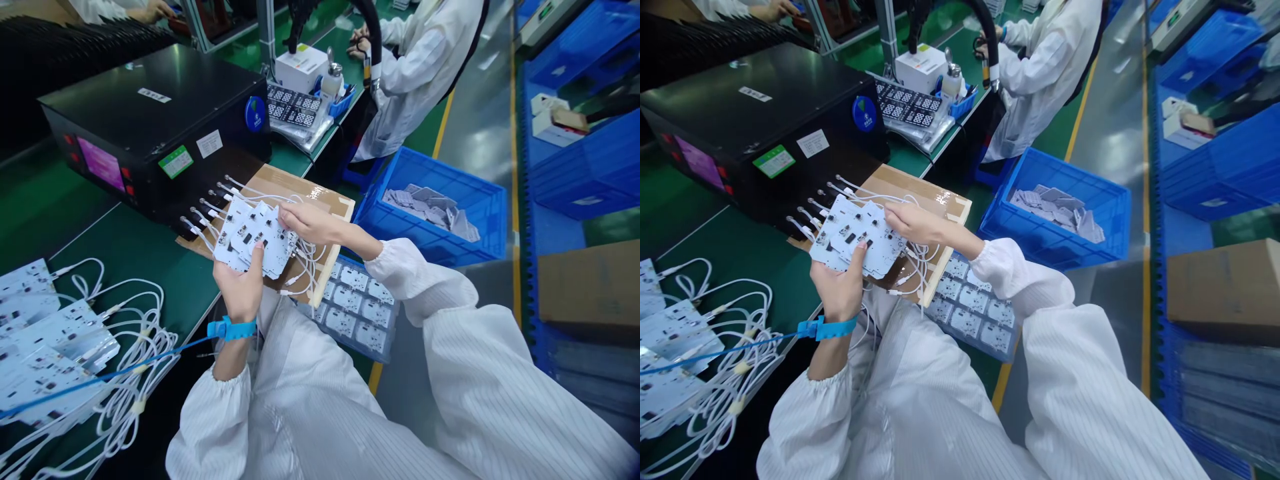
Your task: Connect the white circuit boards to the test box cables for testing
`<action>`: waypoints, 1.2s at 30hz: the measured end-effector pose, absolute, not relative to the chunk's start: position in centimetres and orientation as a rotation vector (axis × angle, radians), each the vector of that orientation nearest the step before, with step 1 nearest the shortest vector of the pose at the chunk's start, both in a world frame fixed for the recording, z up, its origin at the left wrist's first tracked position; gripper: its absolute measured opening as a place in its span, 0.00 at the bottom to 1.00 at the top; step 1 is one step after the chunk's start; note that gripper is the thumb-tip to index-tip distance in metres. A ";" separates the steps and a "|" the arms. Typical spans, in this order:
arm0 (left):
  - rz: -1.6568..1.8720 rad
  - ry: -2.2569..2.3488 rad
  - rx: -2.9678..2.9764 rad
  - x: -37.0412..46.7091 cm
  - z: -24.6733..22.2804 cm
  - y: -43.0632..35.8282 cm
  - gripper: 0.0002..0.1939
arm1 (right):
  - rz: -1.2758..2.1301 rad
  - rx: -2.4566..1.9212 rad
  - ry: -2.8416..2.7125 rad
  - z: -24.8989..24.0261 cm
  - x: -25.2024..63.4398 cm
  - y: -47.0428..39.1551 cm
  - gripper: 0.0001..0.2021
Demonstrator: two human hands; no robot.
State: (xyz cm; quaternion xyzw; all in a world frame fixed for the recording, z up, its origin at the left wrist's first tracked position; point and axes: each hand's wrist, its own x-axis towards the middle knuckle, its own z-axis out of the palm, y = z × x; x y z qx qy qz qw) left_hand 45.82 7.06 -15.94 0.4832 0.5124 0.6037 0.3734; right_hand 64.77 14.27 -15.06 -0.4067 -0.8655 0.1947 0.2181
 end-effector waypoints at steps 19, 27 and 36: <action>1.852 1.217 0.886 44.9 -14.1 5.9 0.29 | 0.374 -1.485 -2.103 -19.0 64.2 6.9 0.30; 1.090 1.359 0.897 41.9 -11.3 -1.0 0.32 | 1.207 -1.150 -1.366 -14.3 66.8 -1.7 0.37; 0.221 1.047 0.893 45.1 -13.5 -8.3 0.30 | 1.836 -1.038 -0.126 -22.1 63.2 -20.1 0.28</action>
